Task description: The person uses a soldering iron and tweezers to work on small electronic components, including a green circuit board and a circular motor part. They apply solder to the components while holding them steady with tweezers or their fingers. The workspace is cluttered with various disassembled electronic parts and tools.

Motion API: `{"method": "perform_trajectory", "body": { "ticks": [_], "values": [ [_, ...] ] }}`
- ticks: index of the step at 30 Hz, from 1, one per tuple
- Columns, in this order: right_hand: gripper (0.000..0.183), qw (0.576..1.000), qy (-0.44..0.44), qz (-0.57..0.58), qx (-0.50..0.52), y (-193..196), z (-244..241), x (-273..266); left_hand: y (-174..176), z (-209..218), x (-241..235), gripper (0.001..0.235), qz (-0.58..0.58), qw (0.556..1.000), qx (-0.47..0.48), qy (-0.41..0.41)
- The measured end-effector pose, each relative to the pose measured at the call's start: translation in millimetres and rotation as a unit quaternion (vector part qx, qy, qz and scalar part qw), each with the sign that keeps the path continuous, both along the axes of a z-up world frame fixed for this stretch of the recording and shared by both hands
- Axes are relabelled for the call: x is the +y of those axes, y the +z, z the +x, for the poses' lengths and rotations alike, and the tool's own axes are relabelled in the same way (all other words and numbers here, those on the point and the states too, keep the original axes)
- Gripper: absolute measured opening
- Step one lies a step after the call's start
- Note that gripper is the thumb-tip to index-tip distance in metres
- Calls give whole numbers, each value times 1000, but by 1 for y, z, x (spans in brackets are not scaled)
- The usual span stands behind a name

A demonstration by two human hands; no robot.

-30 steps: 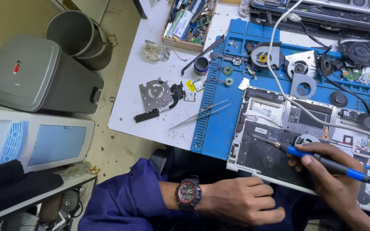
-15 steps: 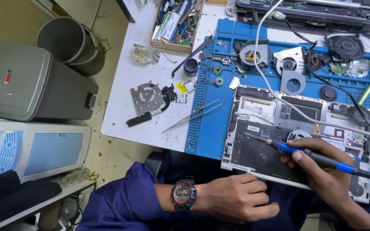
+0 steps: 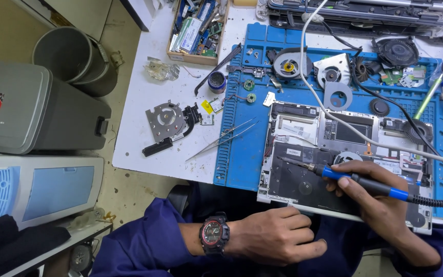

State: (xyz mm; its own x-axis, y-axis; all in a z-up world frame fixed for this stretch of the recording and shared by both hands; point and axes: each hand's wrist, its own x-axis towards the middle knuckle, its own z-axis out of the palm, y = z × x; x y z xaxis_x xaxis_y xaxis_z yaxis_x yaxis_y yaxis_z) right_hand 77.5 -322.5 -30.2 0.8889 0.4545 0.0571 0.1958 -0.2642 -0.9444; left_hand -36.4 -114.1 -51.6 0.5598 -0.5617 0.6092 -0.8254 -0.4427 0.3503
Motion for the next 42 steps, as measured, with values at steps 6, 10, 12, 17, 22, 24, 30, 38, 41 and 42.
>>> {"method": "perform_trajectory", "body": {
  "ticks": [6,10,12,17,22,24,30,38,41,42],
  "values": [
    [22,1000,0,10,11,-1,0,0,0,1,1,15,11,1000,-3,2],
    [22,1000,1,5,10,-2,1,-1,0,1,1,14,8,1000,8,-5],
    [21,1000,2,2,3,-1,1,0,0,1,2,14,15,1000,3,-5],
    [21,1000,6,16,9,-3,1,0,-1,1,1,15,12,1000,1,-3],
    [23,1000,3,8,5,-4,1,-1,-1,1,1,14,7,1000,4,-13],
    [21,1000,11,16,15,-3,2,-1,0,1,1,16,9,1000,13,-14],
    [21,999,26,34,4,-4,4,0,-3,1,1,14,9,1000,18,-19],
    [20,998,37,41,-23,1,6,4,-1,3,2,15,0,998,37,-45],
    [20,997,51,46,-31,2,7,4,-1,4,2,15,1,998,39,-48],
    [20,997,56,48,-33,1,7,4,-1,3,1,16,2,998,38,-48]
  ]
}}
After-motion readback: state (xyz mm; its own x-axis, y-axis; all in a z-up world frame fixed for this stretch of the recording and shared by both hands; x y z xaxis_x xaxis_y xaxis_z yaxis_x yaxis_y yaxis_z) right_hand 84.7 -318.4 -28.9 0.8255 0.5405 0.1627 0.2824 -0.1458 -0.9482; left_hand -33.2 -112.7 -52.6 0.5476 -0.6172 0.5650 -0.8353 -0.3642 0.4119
